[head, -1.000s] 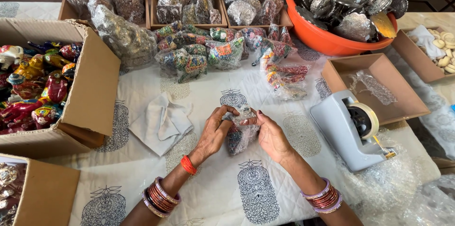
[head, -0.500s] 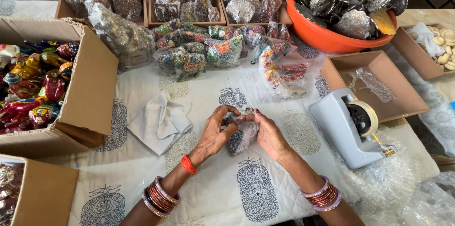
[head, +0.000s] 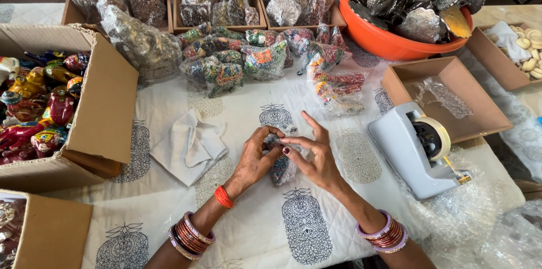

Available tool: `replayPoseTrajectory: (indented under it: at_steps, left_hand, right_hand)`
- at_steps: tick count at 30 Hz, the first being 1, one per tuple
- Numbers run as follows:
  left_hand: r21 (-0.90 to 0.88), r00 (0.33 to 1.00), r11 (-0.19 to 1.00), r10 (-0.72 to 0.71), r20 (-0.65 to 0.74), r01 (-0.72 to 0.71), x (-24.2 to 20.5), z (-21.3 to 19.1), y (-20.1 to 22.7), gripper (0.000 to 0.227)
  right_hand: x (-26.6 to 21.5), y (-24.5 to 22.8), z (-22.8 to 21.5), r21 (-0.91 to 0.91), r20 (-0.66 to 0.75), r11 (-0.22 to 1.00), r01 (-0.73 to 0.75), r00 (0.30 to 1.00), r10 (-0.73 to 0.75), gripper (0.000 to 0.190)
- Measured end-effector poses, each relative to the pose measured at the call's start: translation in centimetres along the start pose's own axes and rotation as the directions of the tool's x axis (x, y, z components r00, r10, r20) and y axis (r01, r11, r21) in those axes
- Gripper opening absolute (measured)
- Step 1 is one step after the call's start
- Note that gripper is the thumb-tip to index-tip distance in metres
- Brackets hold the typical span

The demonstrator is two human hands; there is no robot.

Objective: The person wraps small decorative objects, including figurines and containers, in bubble wrap and secures them with tape.

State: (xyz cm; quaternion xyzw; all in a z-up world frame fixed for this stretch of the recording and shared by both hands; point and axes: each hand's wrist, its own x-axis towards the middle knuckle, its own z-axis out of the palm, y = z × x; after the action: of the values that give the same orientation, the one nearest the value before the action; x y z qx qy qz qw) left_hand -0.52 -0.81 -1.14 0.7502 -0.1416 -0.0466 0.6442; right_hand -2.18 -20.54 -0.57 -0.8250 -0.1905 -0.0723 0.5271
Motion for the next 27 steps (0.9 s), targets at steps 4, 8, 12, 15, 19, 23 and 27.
replayPoseTrajectory:
  at_steps: [4,8,12,15,19,23,27]
  left_hand:
    - [0.003,1.0,1.0,0.0,-0.011,0.0,-0.1,0.3,0.2,0.029]
    - [0.041,1.0,0.999,-0.014,-0.005,0.014,-0.5,0.3,1.6,0.027]
    - [0.052,1.0,0.999,0.001,-0.006,-0.001,-0.6,0.5,1.5,0.027]
    - [0.041,1.0,0.999,0.011,-0.002,-0.011,-0.7,0.7,1.7,0.027]
    - [0.044,1.0,0.999,0.004,0.003,-0.004,-0.8,0.9,1.7,0.028]
    - [0.011,1.0,1.0,0.011,0.008,-0.011,-1.0,1.0,1.8,0.028]
    - [0.01,1.0,1.0,0.008,0.009,-0.008,-1.0,1.2,0.8,0.029]
  right_hand:
    - [-0.1,-0.8,-0.2,-0.402,-0.07,0.893,0.204,0.965,-0.252,0.024]
    - [0.0,-1.2,-0.3,-0.466,-0.101,0.859,0.212,0.952,-0.29,0.022]
    - [-0.1,-1.4,-0.3,-0.508,-0.124,0.83,0.228,0.935,-0.332,0.019]
    - [-0.2,-1.6,-0.3,-0.646,-0.105,0.703,0.298,0.877,-0.468,0.017]
    - [-0.2,-1.7,-0.5,-0.82,-0.032,0.454,0.348,0.765,-0.643,0.016]
    - [-0.1,-0.9,-0.8,-0.839,-0.029,0.426,0.337,0.755,-0.655,0.019]
    - [0.4,-0.9,-1.1,-0.78,-0.093,0.555,0.29,0.823,-0.56,0.022]
